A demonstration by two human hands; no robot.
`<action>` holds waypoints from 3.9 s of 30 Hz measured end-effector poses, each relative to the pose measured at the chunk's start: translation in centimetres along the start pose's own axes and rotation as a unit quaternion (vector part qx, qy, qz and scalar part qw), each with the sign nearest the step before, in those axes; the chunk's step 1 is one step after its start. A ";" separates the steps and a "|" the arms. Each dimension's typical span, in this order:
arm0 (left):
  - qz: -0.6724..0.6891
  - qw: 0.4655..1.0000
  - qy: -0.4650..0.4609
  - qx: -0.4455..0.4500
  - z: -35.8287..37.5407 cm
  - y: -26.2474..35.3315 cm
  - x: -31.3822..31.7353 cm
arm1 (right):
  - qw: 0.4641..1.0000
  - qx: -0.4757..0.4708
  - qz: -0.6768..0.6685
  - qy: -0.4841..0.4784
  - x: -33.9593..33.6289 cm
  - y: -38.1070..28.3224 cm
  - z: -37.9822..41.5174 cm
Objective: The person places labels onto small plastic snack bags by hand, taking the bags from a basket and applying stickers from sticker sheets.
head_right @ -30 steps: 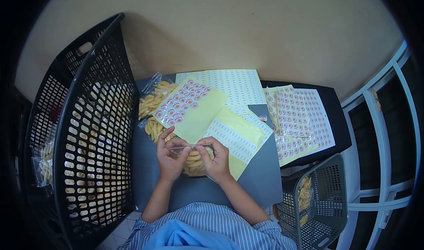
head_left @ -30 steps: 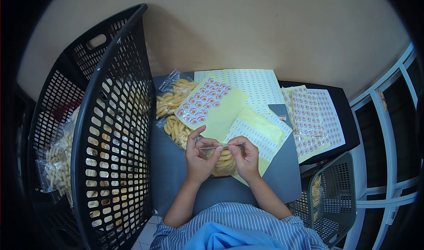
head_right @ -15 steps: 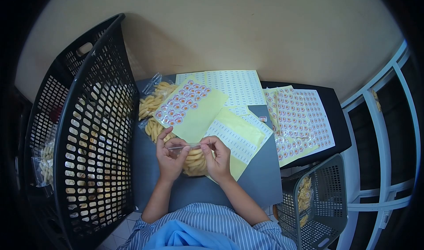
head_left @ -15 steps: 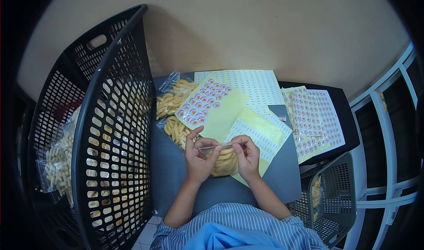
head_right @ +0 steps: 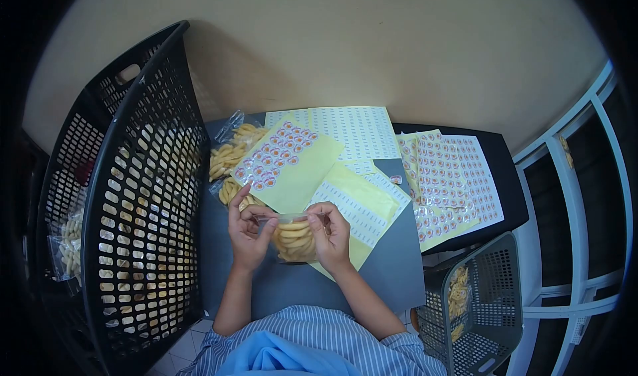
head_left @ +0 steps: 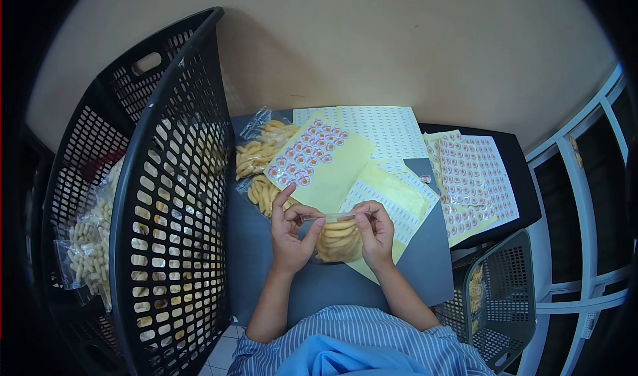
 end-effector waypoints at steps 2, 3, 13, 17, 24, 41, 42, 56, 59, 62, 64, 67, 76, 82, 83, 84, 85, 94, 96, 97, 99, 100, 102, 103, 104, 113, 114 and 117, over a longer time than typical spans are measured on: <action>0.002 1.000 0.000 0.000 0.0 0.0 0.0 | 0.999 -0.024 0.020 -0.022 0.1 -0.2 -0.1; 0.002 1.000 0.000 0.000 0.0 0.0 0.0 | 0.999 -0.024 0.020 -0.022 0.2 -0.4 -0.2; -0.007 0.999 0.017 0.033 0.6 0.5 0.5 | 0.847 -0.232 0.465 -0.113 5.2 -7.2 -0.5; -0.018 0.999 0.021 0.041 0.6 0.8 0.2 | 0.856 -0.243 0.444 -0.101 5.5 -7.0 -0.4; -0.037 0.997 0.027 0.063 0.5 1.2 0.1 | 0.860 -0.237 0.444 -0.090 5.8 -6.5 -0.4; -0.105 0.993 -0.040 0.044 0.2 0.2 0.2 | 0.851 -0.226 0.466 -0.089 5.3 -6.1 -0.4; -0.105 0.993 -0.039 0.044 0.2 0.4 0.2 | 0.850 -0.226 0.466 -0.090 5.3 -6.0 -0.2; -0.233 0.972 -0.033 0.020 -1.3 1.4 -1.7 | 0.817 -0.104 0.551 -0.134 2.9 -1.0 -0.9; -0.065 0.987 0.113 0.093 -1.5 1.3 -5.1 | 0.802 -0.138 0.570 -0.117 3.9 -0.9 -1.6; -0.002 0.987 0.143 0.070 -1.4 0.8 -6.0 | 0.797 -0.123 0.575 -0.138 5.7 0.2 -2.3; 0.053 0.982 0.171 0.057 -1.3 0.4 -6.5 | 0.782 -0.123 0.592 -0.150 6.7 1.4 -2.7; 0.048 0.982 0.176 0.046 -1.2 -0.3 -6.7 | 0.763 -0.122 0.612 -0.167 7.1 3.2 -3.1; 0.268 0.940 0.141 -0.160 -0.6 -5.8 -4.6 | 0.767 -0.357 0.528 -0.072 8.3 -3.1 -2.8; 0.441 0.868 0.066 -0.218 -0.4 -4.9 -2.5 | 0.744 -0.459 0.455 -0.170 9.8 -5.5 2.8; 0.404 0.880 0.092 -0.233 -0.2 -4.8 -2.7 | 0.737 -0.464 0.448 -0.201 10.0 -5.4 3.8; 0.394 0.885 0.091 -0.229 -0.3 -4.5 -2.5 | 0.730 -0.470 0.453 -0.204 9.9 -5.2 4.2; 0.395 0.885 0.090 -0.230 -0.2 -4.8 -2.4 | 0.729 -0.469 0.454 -0.204 9.7 -5.1 4.3; 0.346 0.920 0.072 -0.169 0.0 -3.4 -1.9 | 0.827 -0.322 0.440 -0.135 8.6 -6.3 -0.7; 0.313 0.933 0.085 -0.155 0.1 -3.2 -2.1 | 0.826 -0.319 0.445 -0.132 9.0 -6.4 -1.2; 0.312 0.933 0.087 -0.154 0.2 -3.2 -2.1 | 0.825 -0.316 0.450 -0.130 9.2 -6.4 -1.3; 0.257 0.955 0.088 -0.120 0.1 -2.7 -2.4 | 0.818 -0.321 0.457 -0.140 9.8 -6.4 -1.2; 0.257 0.955 0.089 -0.120 0.1 -2.8 -2.4 | 0.810 -0.324 0.466 -0.148 10.0 -6.3 -1.1; 0.233 0.961 0.111 -0.103 0.1 -2.8 -2.9 | 0.807 -0.329 0.469 -0.147 10.1 -6.2 -1.1; 0.234 0.960 0.111 -0.104 0.1 -2.9 -2.9 | 0.804 -0.334 0.471 -0.145 10.1 -6.2 -1.1; 0.198 0.967 0.122 -0.104 0.1 -3.0 -3.2 | 0.804 -0.334 0.471 -0.145 10.0 -6.1 -1.1; 0.071 0.987 0.139 -0.035 -0.2 -1.1 -3.7 | 0.786 -0.370 0.480 -0.122 9.7 -5.9 -0.3; 0.049 0.986 0.157 -0.023 -0.2 -0.7 -4.0 | 0.794 -0.369 0.470 -0.116 9.6 -6.0 -0.4; 0.026 0.988 0.153 -0.011 -0.2 -0.4 -4.0 | 0.798 -0.376 0.458 -0.111 9.2 -6.0 -0.3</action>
Point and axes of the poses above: each hand's wrist, its own z-axis away from the middle knuckle, its own x-axis out of the palm, y = z × x, the point moved 10 cm from there along -z, towards the middle knuckle, and after that the axes turned 3 degrees about y, right-handed, at the moved point
